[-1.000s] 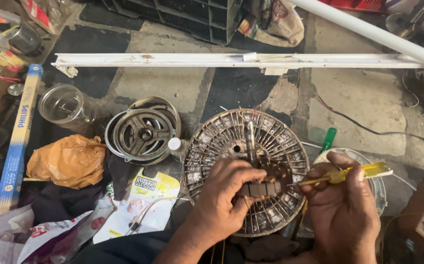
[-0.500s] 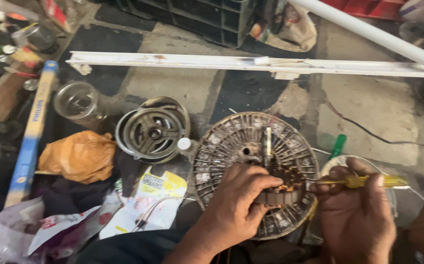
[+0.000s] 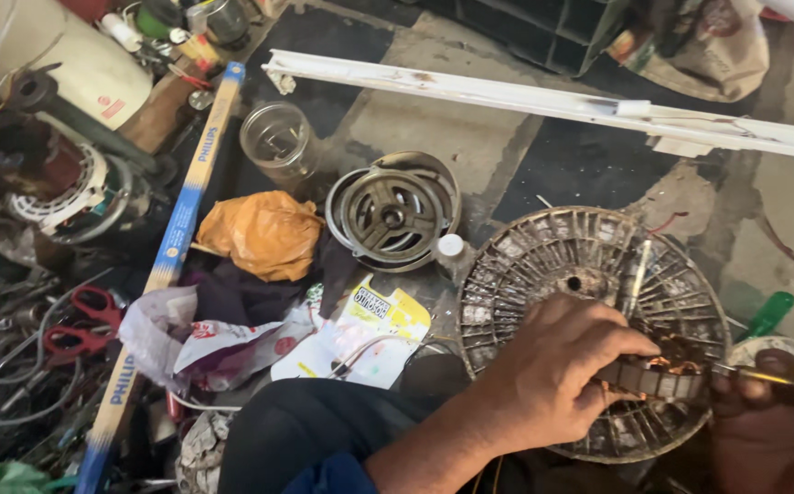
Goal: The person is repairing a motor stator by hand. They use a screwdriver to adjust and clean the copper windings, and a multimeter to test electrical continuity.
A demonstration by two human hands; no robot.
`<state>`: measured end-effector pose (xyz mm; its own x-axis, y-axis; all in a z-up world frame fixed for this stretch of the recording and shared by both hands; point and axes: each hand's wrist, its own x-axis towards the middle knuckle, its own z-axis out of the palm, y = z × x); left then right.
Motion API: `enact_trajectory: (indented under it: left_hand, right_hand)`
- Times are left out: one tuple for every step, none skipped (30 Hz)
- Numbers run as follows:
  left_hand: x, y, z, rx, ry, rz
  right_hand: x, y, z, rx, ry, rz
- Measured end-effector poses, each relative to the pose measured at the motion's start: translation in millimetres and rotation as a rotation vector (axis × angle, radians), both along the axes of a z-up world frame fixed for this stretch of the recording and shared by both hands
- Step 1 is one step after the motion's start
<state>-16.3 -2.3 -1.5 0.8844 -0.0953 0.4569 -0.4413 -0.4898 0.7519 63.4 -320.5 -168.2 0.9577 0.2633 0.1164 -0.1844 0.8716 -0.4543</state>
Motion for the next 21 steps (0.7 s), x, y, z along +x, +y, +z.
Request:
enact_trajectory:
  left_hand:
    - [-1, 0, 0, 0.006, -0.001, 0.002]
    - [-2, 0, -1, 0.012, -0.003, 0.004]
    - [-2, 0, -1, 0.021, 0.007, 0.000]
    - [-3, 1, -1, 0.024, 0.008, 0.002]
    - [-3, 0, -1, 0.025, 0.008, -0.002]
    - [-3, 1, -1, 0.021, -0.001, 0.000]
    - [-3, 1, 0, 0.016, -0.003, 0.000]
    - [-2, 1, 1, 0.011, -0.006, 0.000]
    - [-2, 2, 3, 0.005, -0.003, -0.004]
    - [-1, 2, 5, -0.001, 0.000, -0.008]
    - [0, 1, 7, -0.004, 0.000, -0.003]
    - [0, 2, 9, -0.007, 0.000, 0.002]
    - [0, 2, 11, -0.016, -0.001, -0.002]
    - [0, 3, 12, -0.012, -0.008, -0.003]
    - [2, 3, 12, -0.012, -0.016, -0.007]
    - [3, 2, 12, -0.013, -0.025, -0.011]
    - [4, 1, 13, -0.016, -0.012, -0.016]
    - [5, -2, 14, -0.020, 0.001, -0.022]
    - [7, -1, 15, -0.012, 0.014, -0.022]
    - [9, -2, 15, -0.008, 0.004, -0.026]
    - [10, -2, 16, 0.003, -0.002, -0.023]
  right_hand:
    - [4, -4, -13, 0.003, -0.003, 0.002]
    - [6, -7, -22, 0.007, -0.005, 0.007]
    - [8, -9, -29, 0.009, -0.012, 0.009]
    - [8, -7, -32, 0.006, -0.012, 0.008]
    - [7, -8, -32, 0.008, -0.017, 0.006]
    - [6, -6, -28, 0.004, -0.024, 0.002]
    - [4, -2, -19, -0.010, -0.031, -0.003]
    - [1, 3, -6, -0.016, -0.038, -0.009]
    - [-4, 9, 10, -0.028, -0.049, -0.019]
    - [-9, 17, 27, -0.064, -0.046, -0.047]
    - [-19, 23, 48, -0.112, -0.032, -0.083]
    - [-22, 36, 66, -0.159, -0.013, -0.118]
    - [-30, 46, 84, -0.213, 0.007, -0.162]
    - [-34, 57, 100, -0.295, 0.043, -0.219]
    - [-38, 68, 114, -0.334, 0.061, -0.256]
    - [-42, 77, 126, -0.373, 0.080, -0.292]
    - [-43, 86, 135, -0.360, 0.081, -0.296]
    - [-44, 89, 147, -0.354, 0.072, -0.298]
    - [-45, 95, 154, -0.338, 0.063, -0.294]
    - [-45, 99, 160, -0.329, 0.045, -0.289]
    - [-44, 101, 165, -0.314, 0.033, -0.279]
